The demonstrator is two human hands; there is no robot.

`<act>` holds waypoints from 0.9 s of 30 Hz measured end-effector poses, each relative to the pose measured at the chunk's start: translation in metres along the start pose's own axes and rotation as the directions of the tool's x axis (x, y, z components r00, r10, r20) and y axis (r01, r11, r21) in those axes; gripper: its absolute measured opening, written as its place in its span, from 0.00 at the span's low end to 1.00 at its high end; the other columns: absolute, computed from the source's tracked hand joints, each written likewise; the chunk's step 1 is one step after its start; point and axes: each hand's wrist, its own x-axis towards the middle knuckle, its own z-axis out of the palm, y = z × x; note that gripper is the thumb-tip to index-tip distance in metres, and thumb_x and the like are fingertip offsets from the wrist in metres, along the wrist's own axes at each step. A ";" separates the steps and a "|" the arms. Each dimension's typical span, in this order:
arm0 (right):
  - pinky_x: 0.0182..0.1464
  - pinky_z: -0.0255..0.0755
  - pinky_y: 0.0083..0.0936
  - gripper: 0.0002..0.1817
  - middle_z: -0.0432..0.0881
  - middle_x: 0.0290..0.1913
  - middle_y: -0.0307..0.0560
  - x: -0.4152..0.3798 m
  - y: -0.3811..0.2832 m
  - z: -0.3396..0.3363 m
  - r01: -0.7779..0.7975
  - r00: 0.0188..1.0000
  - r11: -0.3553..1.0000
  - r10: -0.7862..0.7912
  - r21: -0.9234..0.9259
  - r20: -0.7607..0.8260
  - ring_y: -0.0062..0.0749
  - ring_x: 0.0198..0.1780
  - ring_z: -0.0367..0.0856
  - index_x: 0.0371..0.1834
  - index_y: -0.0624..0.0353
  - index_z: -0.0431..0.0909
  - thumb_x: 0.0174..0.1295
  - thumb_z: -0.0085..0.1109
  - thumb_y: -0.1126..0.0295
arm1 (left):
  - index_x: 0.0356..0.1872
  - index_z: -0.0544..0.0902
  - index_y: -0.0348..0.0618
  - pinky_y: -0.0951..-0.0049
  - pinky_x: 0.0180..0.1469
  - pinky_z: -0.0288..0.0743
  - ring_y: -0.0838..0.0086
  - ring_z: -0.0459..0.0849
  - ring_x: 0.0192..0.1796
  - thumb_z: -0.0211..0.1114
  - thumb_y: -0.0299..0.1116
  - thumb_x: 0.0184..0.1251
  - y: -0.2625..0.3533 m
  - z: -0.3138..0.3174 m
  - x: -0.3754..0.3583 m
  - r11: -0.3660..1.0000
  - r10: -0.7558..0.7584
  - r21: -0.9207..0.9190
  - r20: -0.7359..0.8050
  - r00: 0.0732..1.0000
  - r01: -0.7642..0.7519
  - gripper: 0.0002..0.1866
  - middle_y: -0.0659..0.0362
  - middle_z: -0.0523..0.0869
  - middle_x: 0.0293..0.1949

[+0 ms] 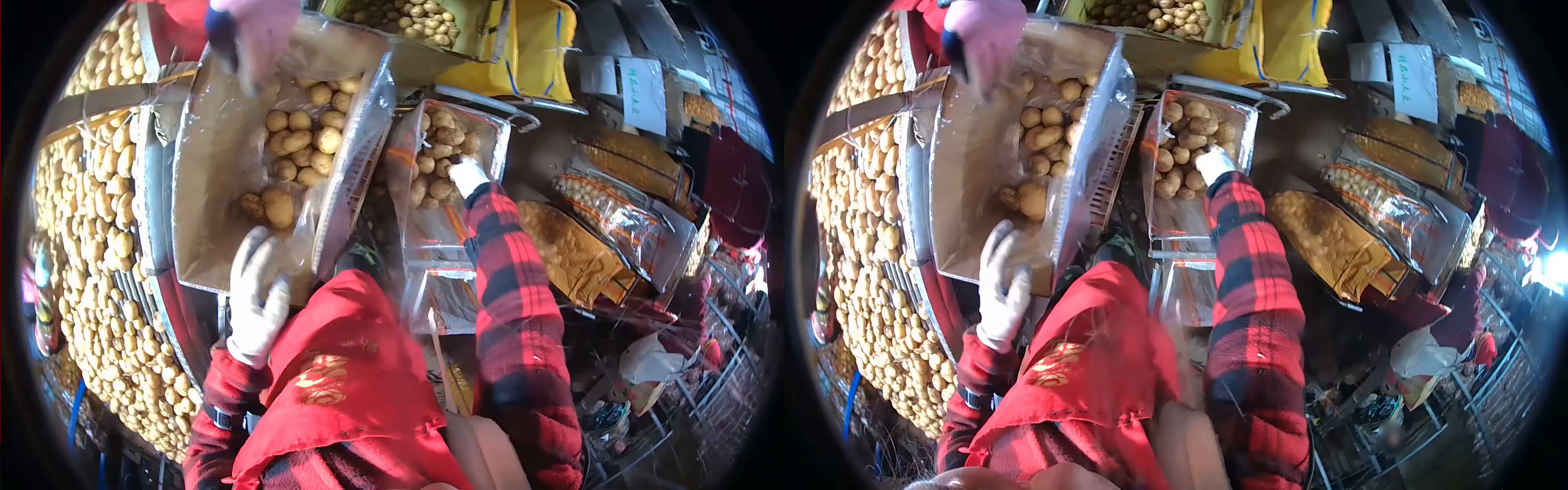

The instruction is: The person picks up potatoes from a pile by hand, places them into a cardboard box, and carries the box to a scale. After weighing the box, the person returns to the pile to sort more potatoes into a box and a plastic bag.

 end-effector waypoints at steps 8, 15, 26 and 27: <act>0.68 0.73 0.48 0.37 0.77 0.71 0.51 0.058 0.026 0.095 -0.257 0.958 0.858 0.167 -0.445 -0.232 0.60 0.69 0.77 0.75 0.40 0.70 0.60 0.64 0.52 | 0.55 0.86 0.47 0.44 0.67 0.71 0.51 0.84 0.61 0.70 0.26 0.44 -0.010 0.027 0.010 0.858 0.222 0.475 -0.006 0.975 -0.193 0.29 0.48 0.86 0.60; 0.65 0.77 0.40 0.36 0.86 0.61 0.55 0.050 0.024 0.038 -0.123 0.980 0.951 0.161 -0.282 0.116 0.44 0.63 0.85 0.67 0.48 0.79 0.53 0.73 0.50 | 0.55 0.86 0.46 0.45 0.66 0.71 0.52 0.85 0.60 0.68 0.30 0.46 -0.009 0.027 0.012 0.833 0.202 0.513 0.063 0.977 -0.206 0.27 0.51 0.87 0.58; 0.46 0.86 0.47 0.22 0.85 0.53 0.48 0.038 -0.018 0.059 -0.324 0.937 0.723 0.157 0.610 0.312 0.44 0.53 0.85 0.65 0.53 0.78 0.67 0.63 0.66 | 0.53 0.85 0.43 0.45 0.70 0.69 0.54 0.86 0.60 0.58 0.24 0.54 -0.010 0.033 0.012 0.831 0.215 0.520 0.029 0.976 -0.199 0.23 0.52 0.88 0.57; 0.46 0.86 0.48 0.23 0.84 0.55 0.48 0.048 -0.003 0.077 -0.281 0.948 0.734 0.115 0.618 0.296 0.45 0.54 0.85 0.67 0.51 0.76 0.68 0.63 0.66 | 0.53 0.85 0.43 0.45 0.70 0.69 0.54 0.86 0.59 0.58 0.23 0.54 -0.010 0.034 0.014 0.825 0.214 0.531 0.026 0.977 -0.195 0.23 0.52 0.88 0.56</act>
